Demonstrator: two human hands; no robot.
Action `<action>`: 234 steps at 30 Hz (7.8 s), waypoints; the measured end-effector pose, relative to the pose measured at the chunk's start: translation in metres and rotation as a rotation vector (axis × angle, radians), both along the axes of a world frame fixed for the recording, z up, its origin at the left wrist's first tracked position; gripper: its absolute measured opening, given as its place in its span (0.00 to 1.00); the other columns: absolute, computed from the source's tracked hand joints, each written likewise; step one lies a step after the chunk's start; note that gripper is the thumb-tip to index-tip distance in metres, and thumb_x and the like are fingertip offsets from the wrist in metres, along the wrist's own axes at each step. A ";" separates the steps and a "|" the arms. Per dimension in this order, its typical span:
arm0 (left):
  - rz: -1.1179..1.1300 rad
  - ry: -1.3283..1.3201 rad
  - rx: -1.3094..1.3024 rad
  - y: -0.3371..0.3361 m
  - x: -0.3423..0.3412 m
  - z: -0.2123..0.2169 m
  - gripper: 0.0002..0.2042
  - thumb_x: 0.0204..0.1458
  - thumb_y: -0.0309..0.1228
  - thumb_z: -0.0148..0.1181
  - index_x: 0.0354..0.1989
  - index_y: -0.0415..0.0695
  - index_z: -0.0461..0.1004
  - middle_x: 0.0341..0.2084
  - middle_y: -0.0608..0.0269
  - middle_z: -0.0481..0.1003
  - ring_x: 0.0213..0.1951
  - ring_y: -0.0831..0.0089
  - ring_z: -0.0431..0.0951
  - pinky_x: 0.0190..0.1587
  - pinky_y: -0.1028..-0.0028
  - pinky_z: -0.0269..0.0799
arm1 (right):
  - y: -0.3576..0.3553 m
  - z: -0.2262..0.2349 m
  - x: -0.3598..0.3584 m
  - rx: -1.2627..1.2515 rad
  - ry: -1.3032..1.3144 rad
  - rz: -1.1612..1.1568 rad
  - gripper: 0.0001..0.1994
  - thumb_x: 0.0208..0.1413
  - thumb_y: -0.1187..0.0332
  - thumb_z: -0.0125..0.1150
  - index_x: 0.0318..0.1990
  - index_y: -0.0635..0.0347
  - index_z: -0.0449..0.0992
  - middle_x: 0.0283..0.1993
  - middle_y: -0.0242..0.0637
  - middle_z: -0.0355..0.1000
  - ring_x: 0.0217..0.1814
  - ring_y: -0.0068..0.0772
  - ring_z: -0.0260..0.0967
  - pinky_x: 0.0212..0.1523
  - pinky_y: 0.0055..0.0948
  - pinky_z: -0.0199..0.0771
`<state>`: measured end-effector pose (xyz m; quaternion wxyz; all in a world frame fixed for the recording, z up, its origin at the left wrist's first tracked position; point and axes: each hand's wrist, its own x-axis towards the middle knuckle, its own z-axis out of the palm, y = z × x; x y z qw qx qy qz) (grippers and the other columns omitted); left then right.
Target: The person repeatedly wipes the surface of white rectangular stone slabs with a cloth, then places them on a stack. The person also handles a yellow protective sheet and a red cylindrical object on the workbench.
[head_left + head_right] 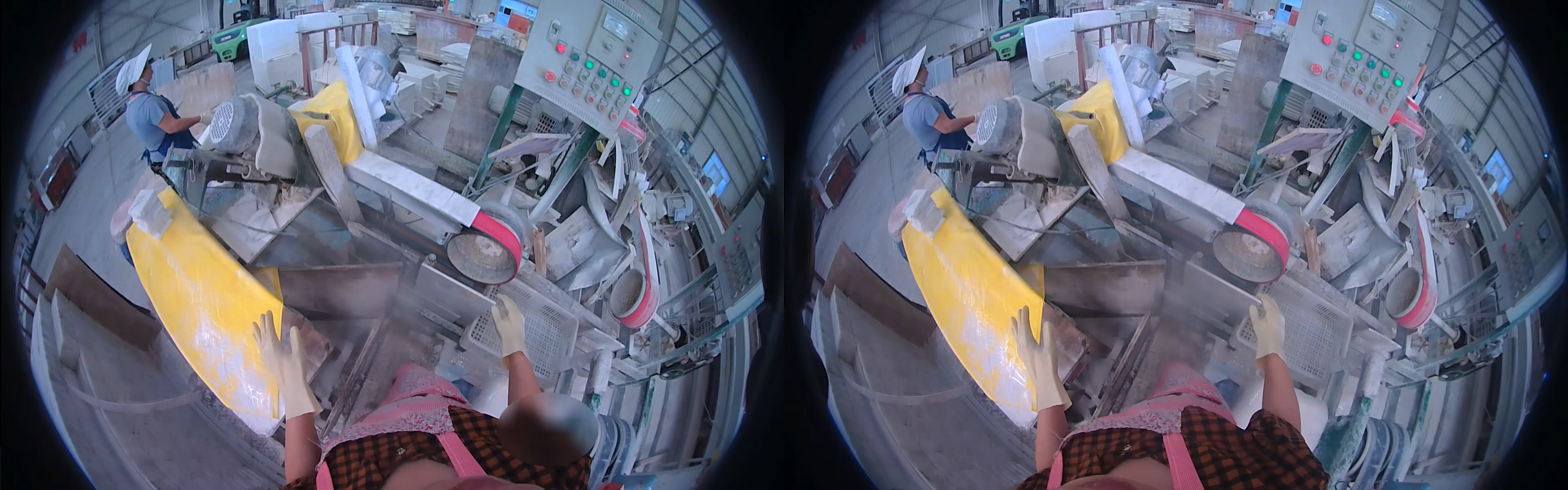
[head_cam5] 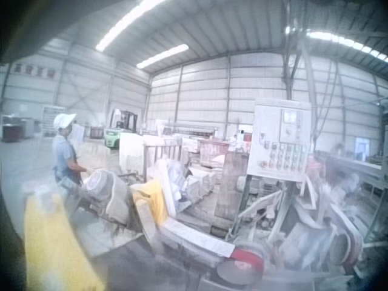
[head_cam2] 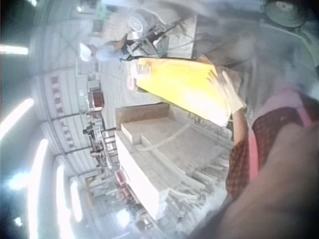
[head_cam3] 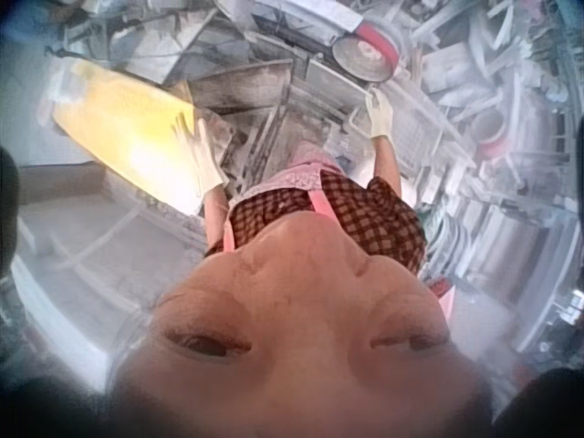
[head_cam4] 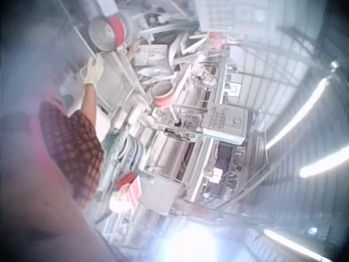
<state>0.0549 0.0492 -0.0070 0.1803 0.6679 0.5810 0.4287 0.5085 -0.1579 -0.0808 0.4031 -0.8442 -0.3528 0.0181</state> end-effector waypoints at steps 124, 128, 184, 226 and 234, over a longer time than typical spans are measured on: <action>0.615 0.332 0.152 0.086 0.036 -0.114 0.14 0.57 0.30 0.61 0.48 0.35 0.79 0.51 0.44 0.79 0.55 0.43 0.75 0.66 0.53 0.64 | 0.203 -0.034 0.198 -0.390 -0.237 0.264 0.48 0.53 0.45 0.67 0.75 0.64 0.56 0.80 0.59 0.47 0.84 0.56 0.36 0.81 0.50 0.35; 0.609 0.337 0.188 0.086 0.035 -0.113 0.14 0.57 0.30 0.62 0.47 0.35 0.79 0.49 0.44 0.79 0.54 0.44 0.76 0.64 0.53 0.65 | 0.200 -0.036 0.198 -0.371 -0.249 0.263 0.47 0.53 0.46 0.67 0.75 0.64 0.56 0.80 0.59 0.47 0.84 0.56 0.36 0.81 0.50 0.35; 0.591 0.373 0.099 0.090 0.020 -0.128 0.15 0.59 0.31 0.60 0.49 0.32 0.78 0.51 0.41 0.78 0.55 0.45 0.76 0.61 0.55 0.69 | 0.157 0.019 0.241 -0.380 -0.655 0.576 0.43 0.47 0.63 0.74 0.72 0.59 0.61 0.75 0.46 0.58 0.79 0.49 0.52 0.76 0.44 0.54; 0.533 -0.061 0.043 0.061 0.042 -0.087 0.20 0.56 0.36 0.65 0.52 0.35 0.79 0.55 0.39 0.78 0.60 0.46 0.76 0.65 0.58 0.68 | 0.261 0.118 -0.019 -0.121 0.825 0.908 0.17 0.62 0.55 0.66 0.45 0.61 0.83 0.36 0.32 0.80 0.34 0.19 0.76 0.31 0.25 0.71; 0.424 -0.712 -0.396 -0.024 -0.013 -0.002 0.37 0.62 0.56 0.56 0.67 0.35 0.67 0.55 0.45 0.76 0.56 0.61 0.78 0.57 0.67 0.73 | 0.263 0.056 -0.325 -0.063 0.757 1.351 0.22 0.64 0.51 0.63 0.48 0.66 0.81 0.37 0.47 0.81 0.37 0.36 0.80 0.38 0.34 0.76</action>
